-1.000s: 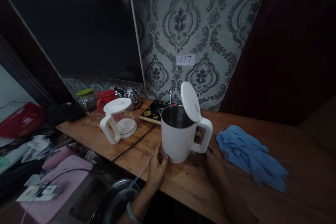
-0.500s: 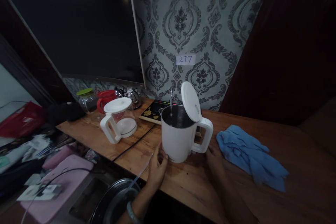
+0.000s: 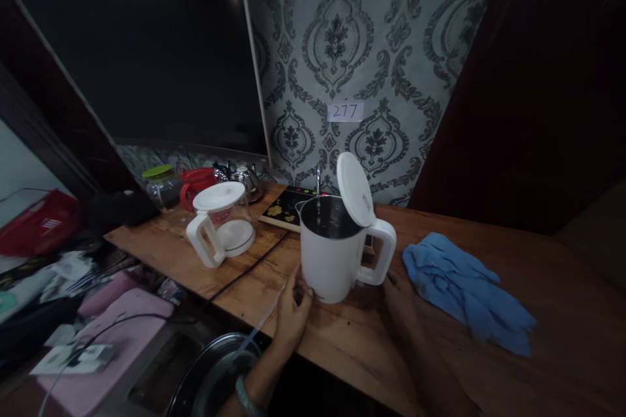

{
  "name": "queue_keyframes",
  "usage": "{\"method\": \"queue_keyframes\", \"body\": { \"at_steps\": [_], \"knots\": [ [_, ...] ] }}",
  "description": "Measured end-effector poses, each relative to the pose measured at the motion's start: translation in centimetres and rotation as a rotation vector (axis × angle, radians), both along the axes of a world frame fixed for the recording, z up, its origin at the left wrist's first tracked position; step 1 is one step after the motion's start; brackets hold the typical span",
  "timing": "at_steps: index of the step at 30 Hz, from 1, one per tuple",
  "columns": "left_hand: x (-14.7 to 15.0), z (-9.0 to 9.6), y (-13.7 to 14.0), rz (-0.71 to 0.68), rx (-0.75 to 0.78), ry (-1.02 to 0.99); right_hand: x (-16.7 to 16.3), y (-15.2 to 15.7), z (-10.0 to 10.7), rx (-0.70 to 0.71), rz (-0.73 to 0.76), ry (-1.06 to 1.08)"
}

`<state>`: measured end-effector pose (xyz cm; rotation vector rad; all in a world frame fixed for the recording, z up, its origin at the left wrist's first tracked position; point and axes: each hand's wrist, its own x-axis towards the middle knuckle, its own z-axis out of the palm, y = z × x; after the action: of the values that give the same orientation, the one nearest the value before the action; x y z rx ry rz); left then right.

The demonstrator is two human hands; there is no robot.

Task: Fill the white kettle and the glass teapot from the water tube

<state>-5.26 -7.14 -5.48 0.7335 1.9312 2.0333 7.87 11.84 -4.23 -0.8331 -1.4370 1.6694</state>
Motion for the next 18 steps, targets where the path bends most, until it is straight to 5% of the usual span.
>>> {"method": "queue_keyframes", "body": {
  "at_steps": [18],
  "knots": [
    [-0.09,0.01,-0.02,0.017,-0.01,0.02,0.17,0.0,0.62,0.076,-0.007,-0.04]
  ]
}}
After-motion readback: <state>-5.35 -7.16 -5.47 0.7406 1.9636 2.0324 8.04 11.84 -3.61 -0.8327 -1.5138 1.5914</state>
